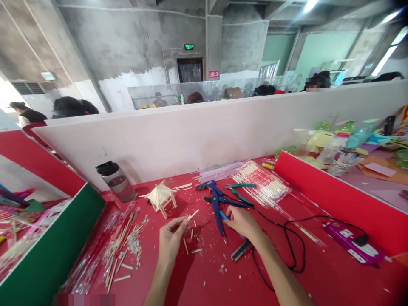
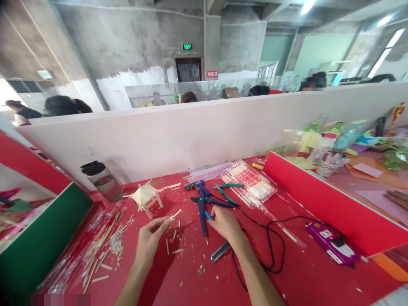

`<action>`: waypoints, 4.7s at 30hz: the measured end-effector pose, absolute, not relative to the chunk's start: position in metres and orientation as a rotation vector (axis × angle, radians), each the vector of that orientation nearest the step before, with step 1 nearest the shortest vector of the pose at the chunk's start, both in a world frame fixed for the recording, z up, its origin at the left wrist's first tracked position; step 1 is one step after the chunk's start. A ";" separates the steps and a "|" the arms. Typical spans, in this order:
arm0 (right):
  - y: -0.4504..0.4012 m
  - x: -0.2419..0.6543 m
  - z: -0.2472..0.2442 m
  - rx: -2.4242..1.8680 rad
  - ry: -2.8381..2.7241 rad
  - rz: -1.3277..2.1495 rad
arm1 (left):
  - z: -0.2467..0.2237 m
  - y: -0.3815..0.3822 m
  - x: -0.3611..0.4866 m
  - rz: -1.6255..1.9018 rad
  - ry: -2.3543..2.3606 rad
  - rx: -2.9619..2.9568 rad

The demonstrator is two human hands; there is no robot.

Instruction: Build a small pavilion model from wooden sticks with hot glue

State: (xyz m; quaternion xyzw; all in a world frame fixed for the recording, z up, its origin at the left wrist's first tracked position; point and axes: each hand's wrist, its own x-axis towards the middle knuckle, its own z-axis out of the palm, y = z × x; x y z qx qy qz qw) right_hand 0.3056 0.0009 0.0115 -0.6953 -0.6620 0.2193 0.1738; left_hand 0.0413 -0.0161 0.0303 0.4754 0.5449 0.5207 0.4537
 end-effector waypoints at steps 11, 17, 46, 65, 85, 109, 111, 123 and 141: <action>-0.002 0.308 0.014 -1.710 -1.713 0.906 | 0.023 -0.013 0.038 1.275 1.335 1.150; 0.007 0.294 0.017 -1.015 -1.006 1.348 | 0.023 -0.014 0.040 1.259 1.327 1.149; 0.011 0.286 0.011 -1.203 -1.147 1.033 | 0.018 -0.013 0.042 1.176 1.277 1.234; -0.023 0.249 0.043 -0.988 -1.533 1.083 | 0.021 -0.016 0.046 1.078 1.193 1.270; -0.023 0.242 0.031 -1.068 -1.582 0.954 | 0.027 -0.018 0.045 1.060 1.198 1.325; -0.024 0.243 0.036 -1.083 -1.710 0.807 | 0.025 -0.017 0.045 1.048 1.189 1.314; -0.024 0.244 0.035 -1.082 -1.714 0.808 | 0.023 -0.017 0.045 1.041 1.193 1.325; -0.023 0.244 0.035 -1.074 -1.736 0.781 | 0.015 -0.014 0.043 1.033 1.172 1.337; 0.000 0.309 0.024 -1.350 -1.899 0.500 | 0.019 -0.014 0.041 1.100 1.239 1.303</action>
